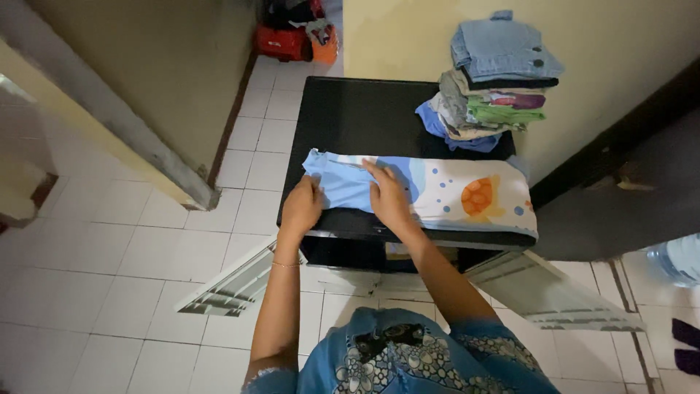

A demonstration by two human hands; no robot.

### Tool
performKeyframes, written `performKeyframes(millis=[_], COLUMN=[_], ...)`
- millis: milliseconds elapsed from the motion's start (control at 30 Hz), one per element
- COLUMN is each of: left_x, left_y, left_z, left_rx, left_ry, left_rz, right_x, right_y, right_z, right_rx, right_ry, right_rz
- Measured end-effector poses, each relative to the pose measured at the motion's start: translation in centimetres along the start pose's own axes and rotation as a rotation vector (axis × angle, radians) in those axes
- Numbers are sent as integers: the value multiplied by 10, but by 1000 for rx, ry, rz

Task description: The person removes folded clothes from a cabinet, places them on top of the cabinet, and refolds the garments one by one by hand.

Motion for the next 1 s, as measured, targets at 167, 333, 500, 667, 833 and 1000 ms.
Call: performKeyframes(millis=[167, 333, 500, 667, 833, 1000], left_x=[3, 16, 30, 32, 38, 38], left_y=[-4, -21, -12, 15, 55, 45], left_z=[3, 13, 8, 0, 7, 44], left_rx=[191, 249, 219, -123, -428, -394], left_ry=[-25, -3, 199, 66, -107, -290], left_rz=[67, 173, 185, 141, 263, 157], right_x=[3, 4, 3, 9, 12, 8], right_y=[27, 12, -2, 0, 14, 9], right_z=[-6, -25, -47, -63, -67, -56], right_rx=[-406, -498, -481, -395, -16, 340], right_ry=[129, 223, 405, 413, 270, 269], right_rz=[-331, -163, -234, -227, 8, -25])
Point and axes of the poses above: each hand's wrist, its own x-axis towards the middle knuckle, its own z-axis out of the back of the hand, y = z × x, the point moved 1 cm from there along x, towards the middle knuckle, and after that the axes turned 14 degrees about x, right-handed, at the moved point
